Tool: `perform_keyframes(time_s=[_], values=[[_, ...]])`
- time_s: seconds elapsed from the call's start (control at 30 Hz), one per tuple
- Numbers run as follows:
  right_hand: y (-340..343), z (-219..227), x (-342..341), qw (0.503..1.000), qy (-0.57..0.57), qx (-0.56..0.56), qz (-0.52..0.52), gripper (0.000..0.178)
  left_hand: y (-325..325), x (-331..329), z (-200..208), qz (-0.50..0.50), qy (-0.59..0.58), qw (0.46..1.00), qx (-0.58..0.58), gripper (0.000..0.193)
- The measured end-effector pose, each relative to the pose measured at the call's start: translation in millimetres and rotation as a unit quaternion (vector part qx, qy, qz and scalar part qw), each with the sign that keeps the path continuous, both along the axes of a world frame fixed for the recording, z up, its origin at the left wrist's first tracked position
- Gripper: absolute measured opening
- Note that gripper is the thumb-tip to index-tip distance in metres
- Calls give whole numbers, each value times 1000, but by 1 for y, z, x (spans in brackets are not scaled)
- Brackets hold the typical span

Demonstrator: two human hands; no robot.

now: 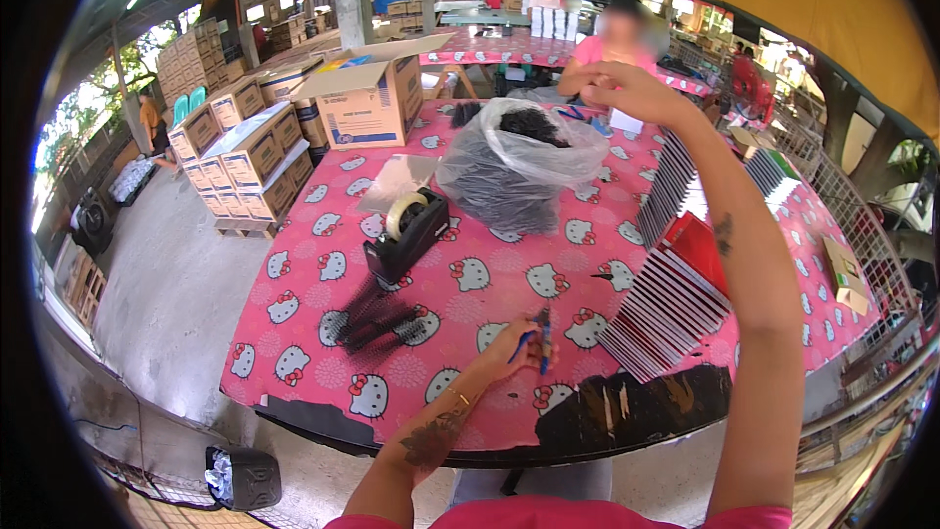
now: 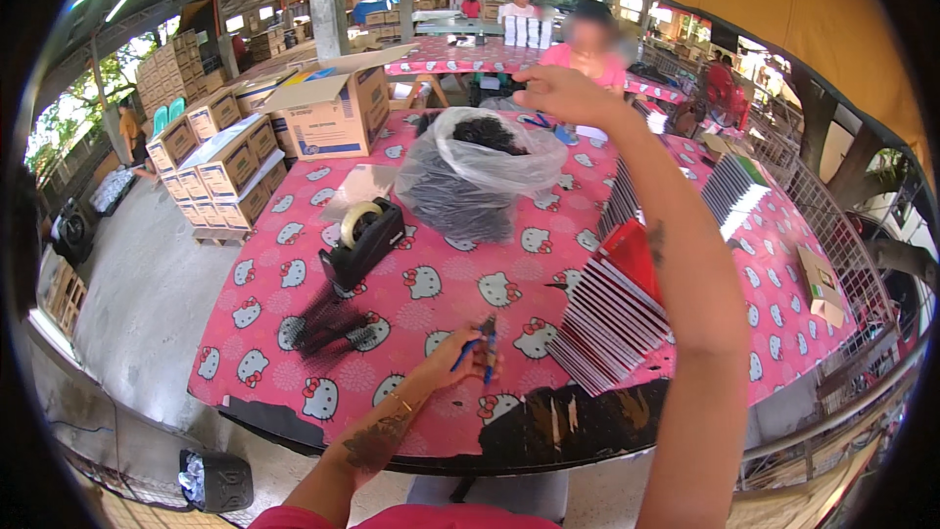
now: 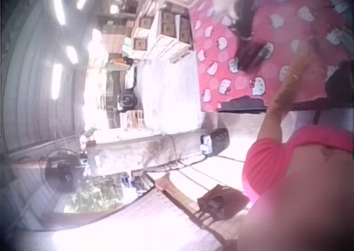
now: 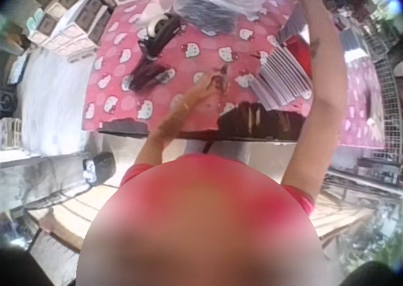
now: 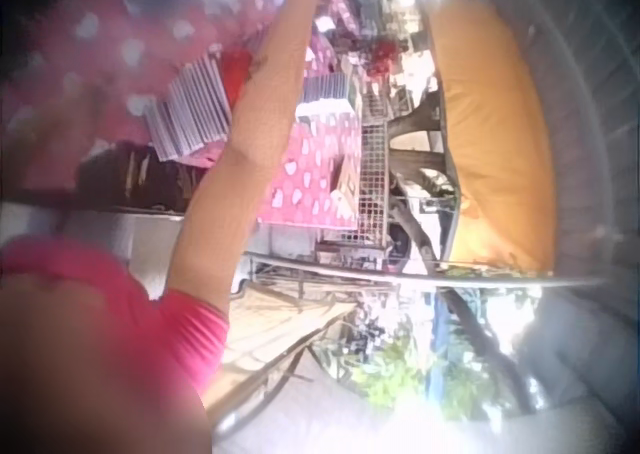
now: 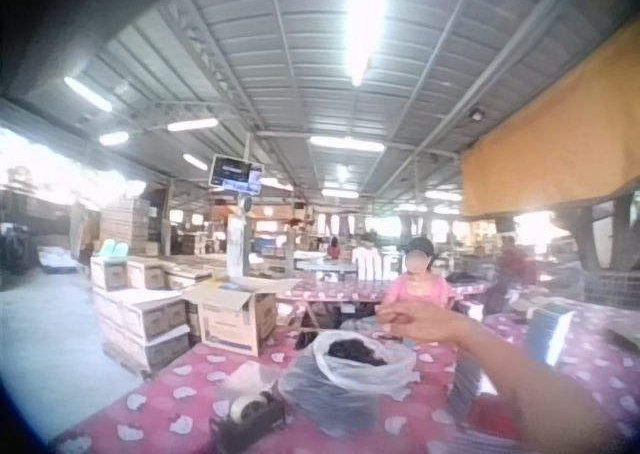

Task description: The person assembles spiral-bound notebooks by inserting a metal spiral into the punched holes of the pages and then using pliers to close the spiral ends. The person works at a table covered with a pink Hello Kitty tablecloth, stacking the finished notebooks.

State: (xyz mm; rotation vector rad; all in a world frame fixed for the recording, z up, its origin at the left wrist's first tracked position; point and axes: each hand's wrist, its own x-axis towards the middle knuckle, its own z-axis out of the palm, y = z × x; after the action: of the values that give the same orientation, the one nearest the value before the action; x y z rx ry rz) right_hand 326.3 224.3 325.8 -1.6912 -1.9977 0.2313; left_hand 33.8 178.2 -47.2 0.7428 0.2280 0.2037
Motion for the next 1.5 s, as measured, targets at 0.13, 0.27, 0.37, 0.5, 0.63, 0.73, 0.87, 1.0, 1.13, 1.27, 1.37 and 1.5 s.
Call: perform_keyframes(time_s=[0.13,0.27,0.37,0.5,0.63,0.73,0.87,1.0,1.13,1.27,1.37,1.5], values=[[-136,9,-18,988,16,-153,5,79,-35,8,54,173,86,956,219,35],[-200,-32,-23,985,10,-166,53,84,-68,19,119,173,-13,948,268,39],[-215,-63,-30,991,-93,-91,45,76,-80,32,153,139,-68,954,258,43],[-218,-84,-24,990,-134,-41,21,62,-93,47,175,126,-74,958,247,44],[-217,-87,-30,989,-140,-38,19,61,-90,57,180,109,-73,966,223,44],[-217,-86,-32,989,-143,-37,16,62,-88,58,179,109,-57,970,210,44],[-218,-89,-30,989,-146,-33,9,64,-82,55,182,109,-22,964,240,44],[-219,-89,-34,990,-140,-31,4,61,-74,51,193,82,-18,961,263,43],[-220,-87,-35,990,-137,-27,5,58,-65,48,192,69,-22,958,279,41],[-220,-88,-37,991,-135,-22,8,56,-67,41,192,181,-13,754,632,42],[-218,-87,-36,990,-142,-23,9,56,-81,43,191,287,12,585,759,42],[-218,-89,-34,991,-131,-26,8,57,-81,45,178,109,-37,939,324,42]])
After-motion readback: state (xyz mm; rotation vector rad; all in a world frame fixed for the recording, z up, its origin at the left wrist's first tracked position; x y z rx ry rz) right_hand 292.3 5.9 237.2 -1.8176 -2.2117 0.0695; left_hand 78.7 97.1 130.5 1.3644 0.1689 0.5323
